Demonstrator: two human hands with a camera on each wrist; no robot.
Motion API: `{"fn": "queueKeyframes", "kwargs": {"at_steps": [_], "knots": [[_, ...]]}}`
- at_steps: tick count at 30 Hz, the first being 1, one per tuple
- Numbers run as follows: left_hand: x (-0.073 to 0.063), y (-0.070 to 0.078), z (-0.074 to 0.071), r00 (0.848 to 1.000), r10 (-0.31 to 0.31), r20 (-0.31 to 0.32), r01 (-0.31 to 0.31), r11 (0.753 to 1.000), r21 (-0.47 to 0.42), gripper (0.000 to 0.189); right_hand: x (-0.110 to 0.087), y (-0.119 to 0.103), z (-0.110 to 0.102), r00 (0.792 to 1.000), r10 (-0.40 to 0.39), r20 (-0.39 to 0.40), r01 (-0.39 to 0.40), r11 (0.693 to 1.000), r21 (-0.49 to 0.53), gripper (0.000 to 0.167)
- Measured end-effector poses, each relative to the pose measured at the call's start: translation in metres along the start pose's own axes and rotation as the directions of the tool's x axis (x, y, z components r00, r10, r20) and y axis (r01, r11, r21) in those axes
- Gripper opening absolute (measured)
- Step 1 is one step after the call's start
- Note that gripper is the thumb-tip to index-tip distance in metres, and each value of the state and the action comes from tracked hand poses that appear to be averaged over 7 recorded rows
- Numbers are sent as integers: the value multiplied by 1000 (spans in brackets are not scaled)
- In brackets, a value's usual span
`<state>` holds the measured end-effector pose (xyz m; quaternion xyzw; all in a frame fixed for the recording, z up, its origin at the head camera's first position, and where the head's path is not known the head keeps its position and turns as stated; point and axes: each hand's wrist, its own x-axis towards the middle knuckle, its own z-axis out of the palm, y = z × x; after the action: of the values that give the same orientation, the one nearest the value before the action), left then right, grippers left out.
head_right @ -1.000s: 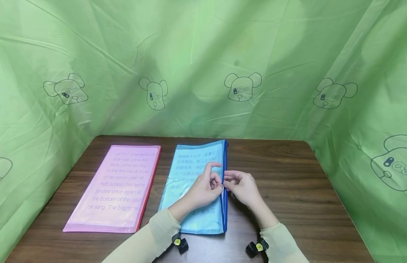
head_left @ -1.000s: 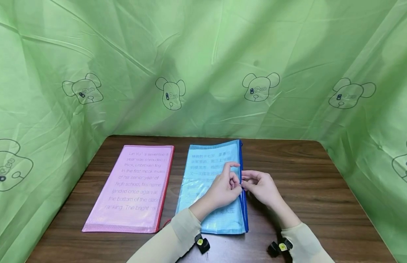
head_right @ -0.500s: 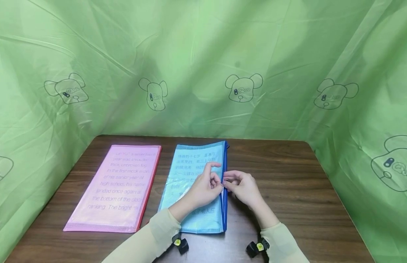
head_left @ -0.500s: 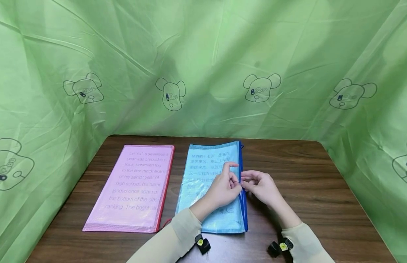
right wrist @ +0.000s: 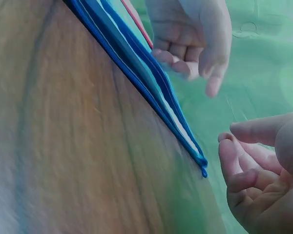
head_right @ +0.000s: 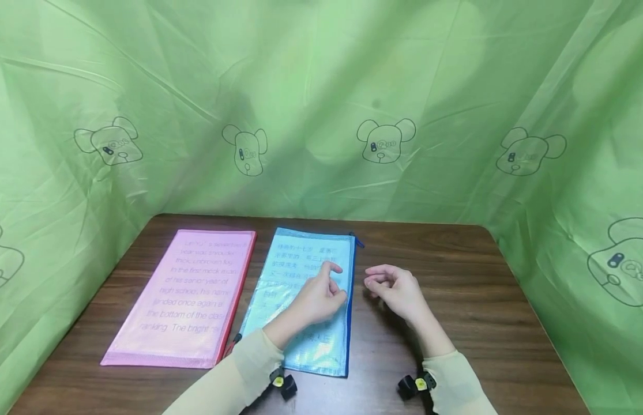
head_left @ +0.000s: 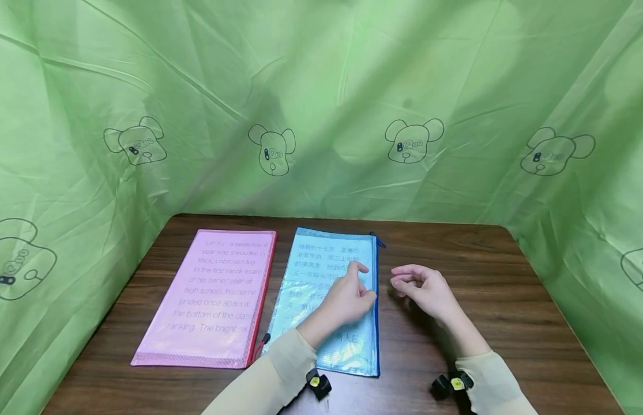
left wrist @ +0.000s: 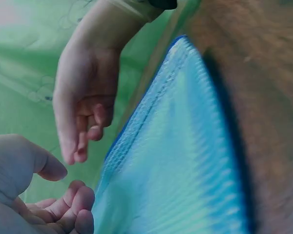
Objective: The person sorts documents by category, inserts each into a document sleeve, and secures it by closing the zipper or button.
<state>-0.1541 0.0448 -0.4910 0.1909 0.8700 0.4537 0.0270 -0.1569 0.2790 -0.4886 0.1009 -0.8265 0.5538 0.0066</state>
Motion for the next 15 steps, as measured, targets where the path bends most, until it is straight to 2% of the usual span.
{"fn": "queueKeyframes", "kwargs": {"at_steps": [4,8,12,15], "knots": [[5,4,-14,999,-35,-6,35,999,35,47,3,1,-8,1000,-20,-5,19,999,-43,35],[18,12,-33,999,-44,5,43,995,85,46,13,1,-18,999,-47,-20,43,990,-134,34],[38,17,-51,1000,19,23,-23,989,143,47,30,-2,-27,996,-88,-19,82,971,-223,32],[56,15,-61,996,83,39,-89,977,196,44,45,-5,-29,994,-112,-4,107,960,-259,33]]}}
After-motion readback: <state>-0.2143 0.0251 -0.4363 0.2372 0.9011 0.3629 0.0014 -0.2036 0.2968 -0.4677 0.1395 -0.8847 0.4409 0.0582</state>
